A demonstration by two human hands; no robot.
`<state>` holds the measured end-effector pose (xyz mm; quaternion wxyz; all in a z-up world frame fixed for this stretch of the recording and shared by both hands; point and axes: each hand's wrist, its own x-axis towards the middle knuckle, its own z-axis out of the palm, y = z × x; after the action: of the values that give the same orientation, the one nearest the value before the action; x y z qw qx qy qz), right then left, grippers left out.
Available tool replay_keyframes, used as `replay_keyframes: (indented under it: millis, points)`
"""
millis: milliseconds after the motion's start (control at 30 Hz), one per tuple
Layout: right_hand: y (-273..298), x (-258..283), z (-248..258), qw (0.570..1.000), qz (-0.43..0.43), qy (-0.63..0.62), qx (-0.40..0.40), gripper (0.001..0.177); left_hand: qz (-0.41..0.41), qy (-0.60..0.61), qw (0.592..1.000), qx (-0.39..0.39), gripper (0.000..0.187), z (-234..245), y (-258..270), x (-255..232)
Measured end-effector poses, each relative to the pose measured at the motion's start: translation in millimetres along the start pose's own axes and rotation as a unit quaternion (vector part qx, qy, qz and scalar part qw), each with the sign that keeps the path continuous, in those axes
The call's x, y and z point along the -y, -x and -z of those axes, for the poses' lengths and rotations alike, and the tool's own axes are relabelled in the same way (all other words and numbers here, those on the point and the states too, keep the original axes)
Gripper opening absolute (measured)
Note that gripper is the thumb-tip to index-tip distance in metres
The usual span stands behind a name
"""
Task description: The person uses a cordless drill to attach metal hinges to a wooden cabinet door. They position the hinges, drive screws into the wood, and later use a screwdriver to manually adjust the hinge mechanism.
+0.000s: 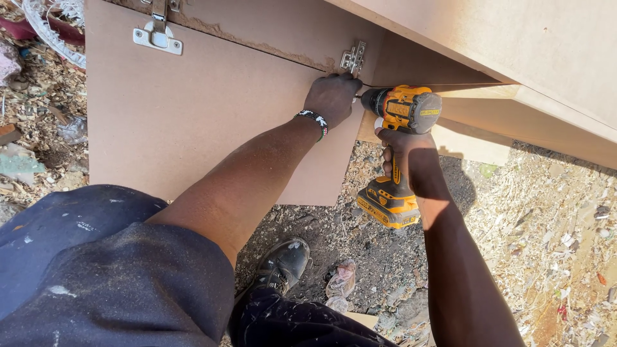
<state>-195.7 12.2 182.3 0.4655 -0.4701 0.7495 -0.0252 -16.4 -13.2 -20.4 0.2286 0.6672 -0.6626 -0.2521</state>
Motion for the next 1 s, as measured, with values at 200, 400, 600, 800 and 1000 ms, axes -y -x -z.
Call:
replay_keyframes:
  millis: [200, 400, 600, 800, 1000]
  points:
    - [-12.6, -11.9, 2.0, 0.999, 0.030, 0.009, 0.009, 0.031, -0.005, -0.006, 1.000, -0.004, 0.031, -0.6, -0.5, -2.2]
    - [10.0, 0.1, 6.7, 0.999, 0.036, 0.013, 0.005, 0.030, -0.002, -0.018, 1.000, -0.005, 0.028, -13.5, -6.4, -1.5]
    - [29.5, 5.2, 6.4, 0.999, 0.049, 0.018, 0.002, 0.031, -0.004, -0.017, 1.000, -0.024, 0.021, -22.4, -7.5, -3.0]
    - [55.1, 30.0, 7.2, 0.995, 0.059, 0.084, 0.005, 0.028, -0.019, -0.016, 0.999, -0.041, 0.018, -26.1, -3.1, 0.3]
    - [79.0, 42.8, 16.0, 0.999, 0.009, 0.044, -0.009, 0.025, -0.050, -0.035, 0.994, -0.088, 0.016, -22.7, -1.8, 4.5]
